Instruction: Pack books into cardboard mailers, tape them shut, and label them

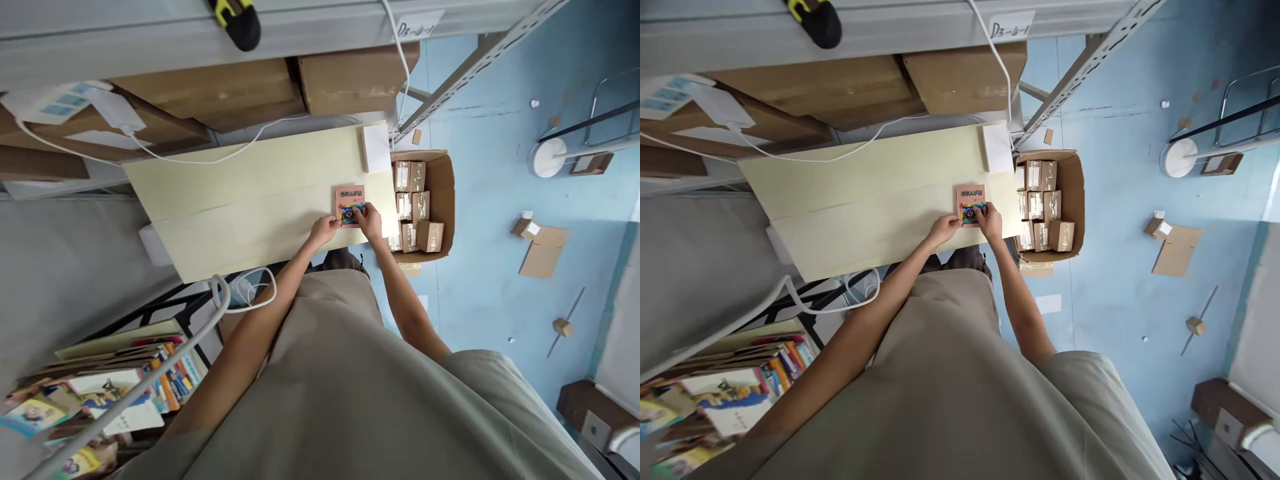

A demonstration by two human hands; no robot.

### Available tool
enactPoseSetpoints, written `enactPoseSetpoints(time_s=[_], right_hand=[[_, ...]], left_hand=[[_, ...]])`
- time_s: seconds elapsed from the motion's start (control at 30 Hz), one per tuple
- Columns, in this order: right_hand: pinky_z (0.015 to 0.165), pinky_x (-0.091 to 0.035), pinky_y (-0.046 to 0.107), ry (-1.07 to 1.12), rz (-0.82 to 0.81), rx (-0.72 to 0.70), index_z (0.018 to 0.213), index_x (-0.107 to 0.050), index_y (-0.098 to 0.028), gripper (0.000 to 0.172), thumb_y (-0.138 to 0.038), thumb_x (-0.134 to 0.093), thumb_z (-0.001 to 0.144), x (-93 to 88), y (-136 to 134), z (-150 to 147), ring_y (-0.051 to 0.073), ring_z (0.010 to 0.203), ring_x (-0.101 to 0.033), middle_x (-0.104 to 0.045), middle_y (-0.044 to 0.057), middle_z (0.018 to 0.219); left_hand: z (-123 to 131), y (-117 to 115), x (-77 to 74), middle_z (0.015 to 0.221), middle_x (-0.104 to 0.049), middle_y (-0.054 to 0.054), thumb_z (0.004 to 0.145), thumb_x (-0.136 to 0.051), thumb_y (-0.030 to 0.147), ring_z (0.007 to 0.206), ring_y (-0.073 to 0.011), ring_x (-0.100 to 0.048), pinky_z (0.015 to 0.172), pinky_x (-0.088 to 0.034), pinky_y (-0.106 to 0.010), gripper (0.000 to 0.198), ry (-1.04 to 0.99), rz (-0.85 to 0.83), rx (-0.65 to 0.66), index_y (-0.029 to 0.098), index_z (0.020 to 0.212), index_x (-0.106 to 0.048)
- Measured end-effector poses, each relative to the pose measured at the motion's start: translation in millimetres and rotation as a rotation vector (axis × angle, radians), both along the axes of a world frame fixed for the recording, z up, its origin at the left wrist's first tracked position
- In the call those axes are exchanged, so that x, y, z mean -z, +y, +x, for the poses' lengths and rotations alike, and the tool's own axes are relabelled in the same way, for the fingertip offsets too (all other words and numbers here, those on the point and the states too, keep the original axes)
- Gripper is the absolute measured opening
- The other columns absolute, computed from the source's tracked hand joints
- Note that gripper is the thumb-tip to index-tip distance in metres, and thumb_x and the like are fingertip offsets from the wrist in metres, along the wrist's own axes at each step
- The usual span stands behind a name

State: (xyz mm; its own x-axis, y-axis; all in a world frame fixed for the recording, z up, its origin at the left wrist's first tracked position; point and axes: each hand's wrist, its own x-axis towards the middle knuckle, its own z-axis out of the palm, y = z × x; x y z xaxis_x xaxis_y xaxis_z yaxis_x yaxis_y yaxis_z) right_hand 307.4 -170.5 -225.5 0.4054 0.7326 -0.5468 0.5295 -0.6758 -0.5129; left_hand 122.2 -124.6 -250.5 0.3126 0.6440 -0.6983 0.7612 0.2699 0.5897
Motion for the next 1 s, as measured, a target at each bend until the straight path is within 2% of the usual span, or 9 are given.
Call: enactPoseSetpoints(time_s=[0.07,0.17,0.3,0.53,0.67,0.8,0.93,1.0], right_hand=[[0.083,-0.053,0.034,-0.051,-0.07,-0.021,0.113,-0.067,-0.024,0.021,-0.045,-0.064,0.111,7.3,4,10,0.03,0.095,-0.073,-0.079,0.009,0.099],[0.091,-0.055,0.038,-0.096,-0.111,-0.057,0.134,-0.066,-0.021,0.032,-0.046,-0.06,0.115,13.5,6,9,0.035,0.111,-0.077,-0.083,0.016,0.12],[0.096,-0.057,0.039,-0.117,-0.084,-0.102,0.142,-0.065,-0.021,0.038,-0.05,-0.055,0.119,13.6,4,1,0.035,0.12,-0.076,-0.081,0.018,0.134],[0.1,-0.058,0.041,-0.147,-0.064,-0.058,0.138,-0.068,-0.019,0.04,-0.05,-0.051,0.12,17.6,1,12,0.034,0.119,-0.075,-0.078,0.017,0.131],[0.112,-0.056,0.046,-0.273,-0.014,0.03,0.133,-0.071,-0.015,0.037,-0.04,-0.048,0.119,27.4,-8,26,0.036,0.132,-0.068,-0.071,0.023,0.138],[0.119,-0.053,0.049,-0.228,0.001,-0.02,0.121,-0.075,-0.015,0.031,-0.029,-0.048,0.116,36.2,-10,29,0.037,0.132,-0.067,-0.072,0.023,0.135],[0.11,-0.057,0.045,-0.091,-0.015,0.034,0.123,-0.073,-0.015,0.028,-0.029,-0.051,0.115,37.6,-10,31,0.033,0.12,-0.075,-0.079,0.021,0.128],[0.104,-0.059,0.042,-0.013,-0.037,0.096,0.128,-0.072,-0.015,0.027,-0.029,-0.055,0.112,35.6,-10,35,0.031,0.113,-0.077,-0.082,0.019,0.124]], left_hand=[[12,-2,7.5,0.102,-0.088,-0.011,0.097,-0.07,0.028,0.104,-0.032,-0.08,0.089,-0.058,-0.036,0.016,0.086,0.066,0.046,0.024,0.09,-0.084],[18,-6,13.6,0.109,-0.089,-0.013,0.096,-0.07,0.025,0.107,-0.0332,-0.081,0.092,-0.059,-0.038,0.018,0.151,0.107,0.101,0.023,0.097,-0.088],[17,-11,15.6,0.111,-0.089,-0.015,0.094,-0.069,0.022,0.107,-0.0331,-0.081,0.093,-0.059,-0.038,0.021,0.186,0.125,0.174,0.021,0.094,-0.089],[18,-14,16.4,0.109,-0.088,-0.014,0.097,-0.07,0.026,0.107,-0.0318,-0.079,0.098,-0.059,-0.038,0.019,0.173,0.135,0.11,0.021,0.095,-0.089],[17,-13,18.8,0.113,-0.087,-0.016,0.097,-0.072,0.024,0.109,-0.0335,-0.079,0.098,-0.059,-0.04,0.018,0.157,0.096,0.053,0.02,0.096,-0.089],[17,-13,19.3,0.11,-0.087,-0.014,0.1,-0.07,0.024,0.106,-0.032,-0.08,0.098,-0.059,-0.039,0.02,0.162,0.1,0.067,0.02,0.099,-0.09],[19,-15,12.8,0.11,-0.086,-0.014,0.102,-0.069,0.025,0.108,-0.0338,-0.079,0.102,-0.061,-0.042,0.02,0.177,0.13,0.108,0.02,0.098,-0.089],[22,-17,6.9,0.119,-0.083,-0.018,0.102,-0.069,0.024,0.116,-0.0371,-0.077,0.108,-0.06,-0.046,0.019,0.221,0.179,0.119,0.018,0.105,-0.087]])
